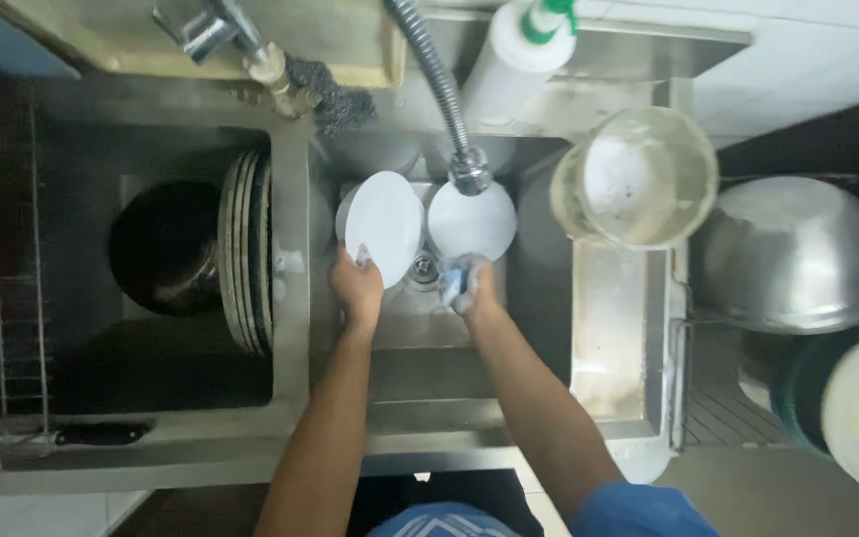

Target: The person washes several white plates in a double-basin stainless steel sink using a blue sponge and running water. They scrub each plate, rinse it, and place it in the sink basin, repeating the process for multiple plates.

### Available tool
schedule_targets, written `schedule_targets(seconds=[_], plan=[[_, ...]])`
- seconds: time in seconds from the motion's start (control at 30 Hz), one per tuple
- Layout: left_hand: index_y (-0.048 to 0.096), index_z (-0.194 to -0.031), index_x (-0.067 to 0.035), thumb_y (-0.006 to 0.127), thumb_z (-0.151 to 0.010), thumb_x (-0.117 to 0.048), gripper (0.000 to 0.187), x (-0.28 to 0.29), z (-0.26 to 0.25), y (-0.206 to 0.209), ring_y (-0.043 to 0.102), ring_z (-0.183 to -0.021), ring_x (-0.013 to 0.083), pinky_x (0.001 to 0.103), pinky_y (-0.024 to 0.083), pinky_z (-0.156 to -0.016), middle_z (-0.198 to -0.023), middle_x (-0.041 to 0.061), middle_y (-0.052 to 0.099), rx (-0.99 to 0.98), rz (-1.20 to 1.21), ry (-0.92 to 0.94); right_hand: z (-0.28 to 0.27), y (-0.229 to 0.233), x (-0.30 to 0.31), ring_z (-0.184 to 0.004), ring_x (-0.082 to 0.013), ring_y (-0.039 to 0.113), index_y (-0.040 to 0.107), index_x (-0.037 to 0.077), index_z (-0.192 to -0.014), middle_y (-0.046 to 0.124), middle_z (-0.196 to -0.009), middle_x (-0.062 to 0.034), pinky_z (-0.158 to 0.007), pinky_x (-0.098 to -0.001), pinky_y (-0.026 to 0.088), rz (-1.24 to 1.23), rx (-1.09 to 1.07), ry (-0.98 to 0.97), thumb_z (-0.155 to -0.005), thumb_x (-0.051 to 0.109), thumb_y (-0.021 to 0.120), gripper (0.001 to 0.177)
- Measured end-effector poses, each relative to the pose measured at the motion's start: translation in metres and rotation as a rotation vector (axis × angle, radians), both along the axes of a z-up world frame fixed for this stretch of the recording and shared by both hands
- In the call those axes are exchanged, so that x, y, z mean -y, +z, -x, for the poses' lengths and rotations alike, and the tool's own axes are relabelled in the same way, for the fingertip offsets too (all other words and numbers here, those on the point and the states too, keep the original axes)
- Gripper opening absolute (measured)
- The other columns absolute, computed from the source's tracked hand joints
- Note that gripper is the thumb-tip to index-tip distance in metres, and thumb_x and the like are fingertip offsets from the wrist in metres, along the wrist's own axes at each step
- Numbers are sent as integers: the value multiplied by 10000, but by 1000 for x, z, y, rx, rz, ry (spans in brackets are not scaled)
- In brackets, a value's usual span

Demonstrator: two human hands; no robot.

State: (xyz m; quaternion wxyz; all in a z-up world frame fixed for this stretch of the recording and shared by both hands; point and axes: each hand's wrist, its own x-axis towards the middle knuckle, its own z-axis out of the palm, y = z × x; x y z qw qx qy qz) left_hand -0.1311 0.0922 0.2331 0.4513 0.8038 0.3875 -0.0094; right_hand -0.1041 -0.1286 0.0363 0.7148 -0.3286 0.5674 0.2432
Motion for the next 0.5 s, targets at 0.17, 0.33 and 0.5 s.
schedule_targets(seconds=[0.17,0.33,0.5], plan=[[554,-1456,85,675,-1048,-333,597,6,23,-1,528,-1407,423,519,458,-1162,-1445,338,586,46,267,94,14,296,21,-851,-261,676,601,51,-1246,690,-994,-164,-652,-386,596,422,808,457,-736,32,658,514],[478,-1497,118,663,-1041,-198,585,37,28,111,416,-1474,463,560,376,-1204,-1501,370,506,143,457,70,-34,408,113,-1196,-390,623,595,15,-1343,653,-1209,-252,-1058,-508,498,927,1229,567,-905,31,781,476],[609,-1408,53,729,-1001,-176,482,51,32,116,545,-1384,395,501,496,-1072,-1333,304,659,226,497,38,-101,413,165,-1118,-402,683,709,78,-1285,685,-1161,-171,-983,-512,557,1249,1099,940,-907,131,856,409]])
